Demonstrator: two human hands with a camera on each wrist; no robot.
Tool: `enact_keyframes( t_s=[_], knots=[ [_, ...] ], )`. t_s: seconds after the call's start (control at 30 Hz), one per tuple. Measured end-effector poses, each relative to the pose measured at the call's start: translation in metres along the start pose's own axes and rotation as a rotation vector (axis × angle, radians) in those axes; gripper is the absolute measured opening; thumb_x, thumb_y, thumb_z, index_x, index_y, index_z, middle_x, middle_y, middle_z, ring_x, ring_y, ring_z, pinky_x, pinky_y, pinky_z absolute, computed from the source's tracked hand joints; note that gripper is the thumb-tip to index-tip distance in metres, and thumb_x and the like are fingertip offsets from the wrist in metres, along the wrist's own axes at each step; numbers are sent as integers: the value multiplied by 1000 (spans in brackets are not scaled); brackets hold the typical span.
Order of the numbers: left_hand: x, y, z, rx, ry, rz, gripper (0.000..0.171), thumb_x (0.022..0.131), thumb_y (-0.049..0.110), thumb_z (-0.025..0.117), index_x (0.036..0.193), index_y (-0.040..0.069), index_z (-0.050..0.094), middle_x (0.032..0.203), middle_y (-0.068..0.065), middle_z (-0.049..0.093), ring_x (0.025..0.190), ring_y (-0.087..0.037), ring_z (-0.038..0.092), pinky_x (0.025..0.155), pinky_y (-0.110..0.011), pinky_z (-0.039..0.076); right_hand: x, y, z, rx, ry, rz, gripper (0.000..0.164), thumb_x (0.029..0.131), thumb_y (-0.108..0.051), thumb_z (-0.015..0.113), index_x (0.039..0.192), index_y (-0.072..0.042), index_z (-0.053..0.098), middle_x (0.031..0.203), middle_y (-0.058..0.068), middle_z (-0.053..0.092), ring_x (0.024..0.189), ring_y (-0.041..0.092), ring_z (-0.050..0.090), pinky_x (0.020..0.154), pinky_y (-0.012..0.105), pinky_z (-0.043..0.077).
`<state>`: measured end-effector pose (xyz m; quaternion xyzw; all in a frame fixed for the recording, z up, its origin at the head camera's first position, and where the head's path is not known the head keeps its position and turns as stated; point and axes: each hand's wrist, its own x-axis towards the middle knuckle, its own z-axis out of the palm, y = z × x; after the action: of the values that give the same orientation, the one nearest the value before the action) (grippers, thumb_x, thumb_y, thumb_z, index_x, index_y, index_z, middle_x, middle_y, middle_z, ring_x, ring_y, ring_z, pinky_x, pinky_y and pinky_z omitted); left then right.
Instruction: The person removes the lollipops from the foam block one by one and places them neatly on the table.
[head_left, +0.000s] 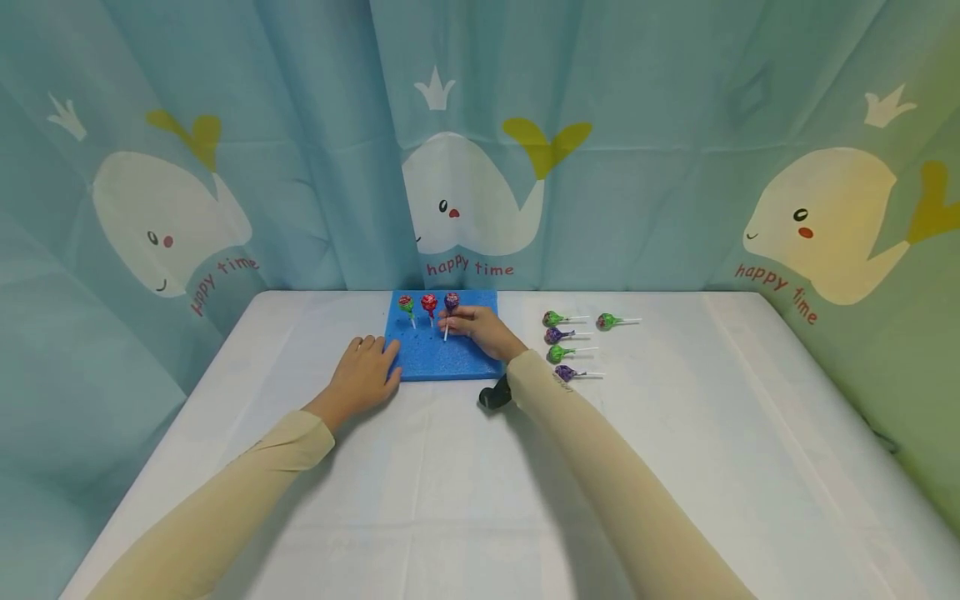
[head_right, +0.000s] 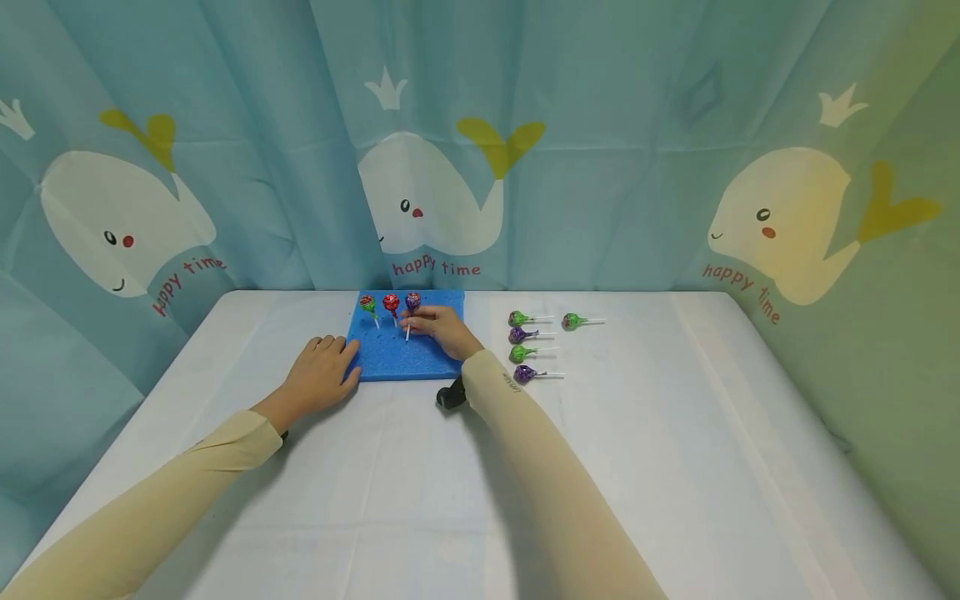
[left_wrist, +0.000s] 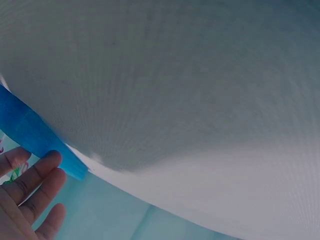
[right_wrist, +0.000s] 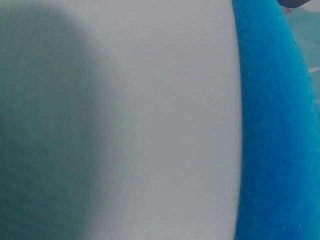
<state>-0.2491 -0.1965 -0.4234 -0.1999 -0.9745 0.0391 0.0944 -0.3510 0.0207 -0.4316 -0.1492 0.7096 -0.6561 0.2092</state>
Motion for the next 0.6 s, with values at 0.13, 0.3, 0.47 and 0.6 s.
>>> enact_keyframes(
  t_s=[0.13,0.3,0.47,0.6],
  knots=[
    [0,-1,1,1,0,-1,37,90,29,52,114,1,52,106,-21,60,101,-36,55,93,-52,41,0,-1,0,70,-8,9,32,96,-4,46,124,11,52,131,23,54,113,25,61,98,31,46],
    [1,-1,2,5,12,-3,38,90,29,52,115,1,53,106,-21,60,101,-36,55,93,-51,41,-2,-2,0,80,5,11,32,96,-4,47,123,10,53,131,22,55,105,17,64,96,30,47],
    [0,0,1,2,12,-3,39,90,29,52,116,0,53,107,-21,60,102,-36,55,93,-51,41,-3,-3,2,92,13,14,28,95,-2,48,118,13,54,129,24,56,90,9,66,89,27,51],
    [-1,0,1,-2,16,-3,38,90,29,53,115,0,53,105,-20,60,100,-35,55,92,-51,41,-7,-4,2,73,22,51,27,94,-2,50,117,13,55,123,28,58,83,6,65,79,21,54]
  ],
)
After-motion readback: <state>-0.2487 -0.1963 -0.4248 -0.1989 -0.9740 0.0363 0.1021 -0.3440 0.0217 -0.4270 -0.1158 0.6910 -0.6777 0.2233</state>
